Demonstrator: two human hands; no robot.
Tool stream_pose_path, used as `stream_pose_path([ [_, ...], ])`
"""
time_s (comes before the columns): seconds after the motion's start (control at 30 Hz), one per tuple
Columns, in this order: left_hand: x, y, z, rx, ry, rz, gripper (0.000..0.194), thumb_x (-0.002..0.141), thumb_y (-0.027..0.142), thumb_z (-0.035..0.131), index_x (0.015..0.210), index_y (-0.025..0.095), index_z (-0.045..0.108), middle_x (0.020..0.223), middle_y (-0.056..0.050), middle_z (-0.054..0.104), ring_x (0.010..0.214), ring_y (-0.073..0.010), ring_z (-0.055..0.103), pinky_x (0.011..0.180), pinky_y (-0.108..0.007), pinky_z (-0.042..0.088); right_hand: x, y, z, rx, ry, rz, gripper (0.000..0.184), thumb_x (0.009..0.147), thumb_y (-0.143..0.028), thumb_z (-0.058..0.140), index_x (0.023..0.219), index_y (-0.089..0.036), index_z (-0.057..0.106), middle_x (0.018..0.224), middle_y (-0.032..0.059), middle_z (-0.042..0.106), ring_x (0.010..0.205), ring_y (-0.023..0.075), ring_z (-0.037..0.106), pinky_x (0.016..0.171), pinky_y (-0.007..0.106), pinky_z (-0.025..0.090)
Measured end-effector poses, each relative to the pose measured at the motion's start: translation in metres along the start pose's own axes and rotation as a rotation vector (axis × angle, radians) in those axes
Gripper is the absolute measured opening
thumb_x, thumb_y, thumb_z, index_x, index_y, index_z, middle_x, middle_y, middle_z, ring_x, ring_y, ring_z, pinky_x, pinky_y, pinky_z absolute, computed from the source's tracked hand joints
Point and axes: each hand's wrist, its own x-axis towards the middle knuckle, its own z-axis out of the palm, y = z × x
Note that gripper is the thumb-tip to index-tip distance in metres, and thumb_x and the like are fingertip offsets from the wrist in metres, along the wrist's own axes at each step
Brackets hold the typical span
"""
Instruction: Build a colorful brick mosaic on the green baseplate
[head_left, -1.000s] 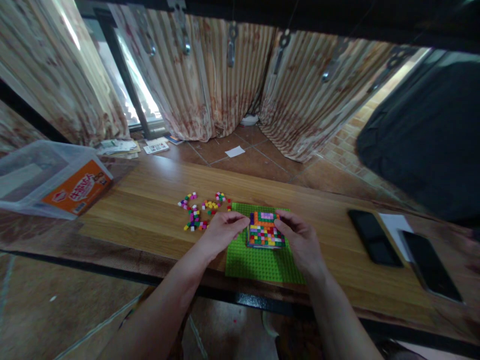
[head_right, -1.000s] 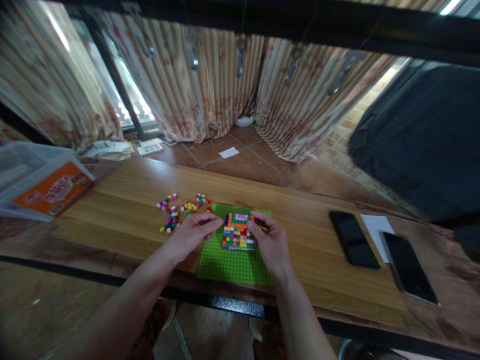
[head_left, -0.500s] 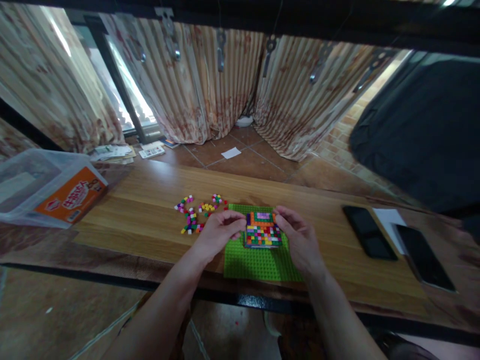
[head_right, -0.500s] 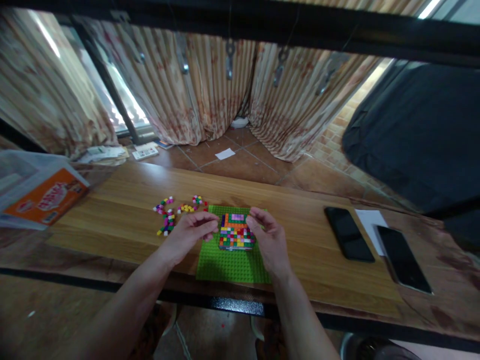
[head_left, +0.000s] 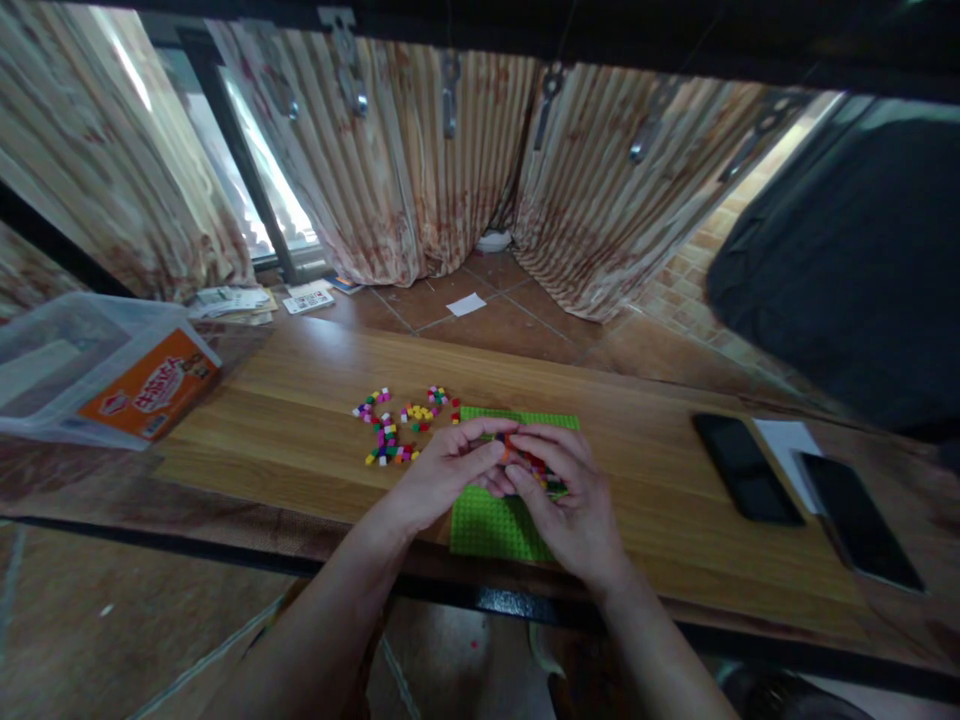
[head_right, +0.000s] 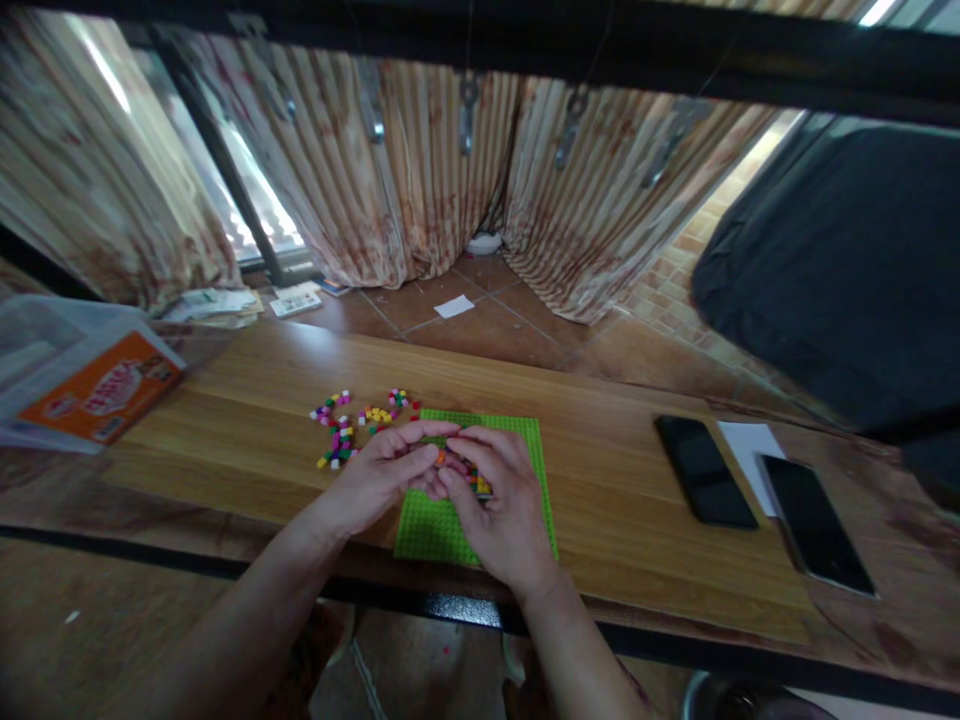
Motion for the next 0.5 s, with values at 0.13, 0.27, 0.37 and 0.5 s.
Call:
stream_pose_path([
  [0.13, -0.001, -0.003, -0.001, -0.016, -0.036, 0.012, 0.049, 0.085, 0.037, 0.075, 0.129, 0.017, 0.065, 0.089, -0.004, 0.073, 0.066, -0.0095, 0.065, 0.064, -0.022, 0.051, 0.002, -0.001, 0.005, 0.018, 0.026, -0.024, 0.017, 0.091, -0.024, 0.071, 0.108, -0.028, 0.074, 0.110, 0.0059, 0.071, 0.105, 0.0227, 0.064, 0.091, 0.042, 0.053],
  [0.27, -0.002, -0.006, 0.000, -0.069, -0.075, -0.007, 0.051, 0.086, 0.039, 0.073, 0.132, 0.018, 0.064, 0.092, -0.006, 0.074, 0.068, -0.0109, 0.066, 0.068, -0.025, 0.053, 0.001, -0.002, 0.008, 0.054, 0.047, -0.007, 0.013, 0.092, -0.023, 0.069, 0.103, -0.028, 0.075, 0.105, 0.0047, 0.072, 0.102, 0.0218, 0.065, 0.088, 0.040, 0.053],
  [0.37, -0.003, -0.004, 0.002, -0.068, -0.063, -0.034, 0.053, 0.086, 0.040, 0.072, 0.133, 0.018, 0.063, 0.089, -0.006, 0.075, 0.069, -0.0134, 0.068, 0.068, -0.026, 0.052, 0.000, -0.002, 0.005, 0.069, 0.056, 0.038, 0.013, 0.094, -0.026, 0.066, 0.102, -0.030, 0.076, 0.106, 0.0045, 0.073, 0.102, 0.0220, 0.066, 0.088, 0.039, 0.054],
  [0.5, -0.003, 0.003, 0.000, 0.030, 0.051, -0.025, 0.047, 0.085, 0.041, 0.071, 0.125, 0.017, 0.067, 0.094, -0.009, 0.077, 0.071, -0.0145, 0.069, 0.065, -0.026, 0.050, 0.000, 0.011, -0.009, 0.069, 0.129, 0.145, 0.012, 0.092, -0.031, 0.067, 0.099, -0.031, 0.077, 0.101, 0.0044, 0.075, 0.095, 0.0221, 0.069, 0.086, 0.039, 0.056],
])
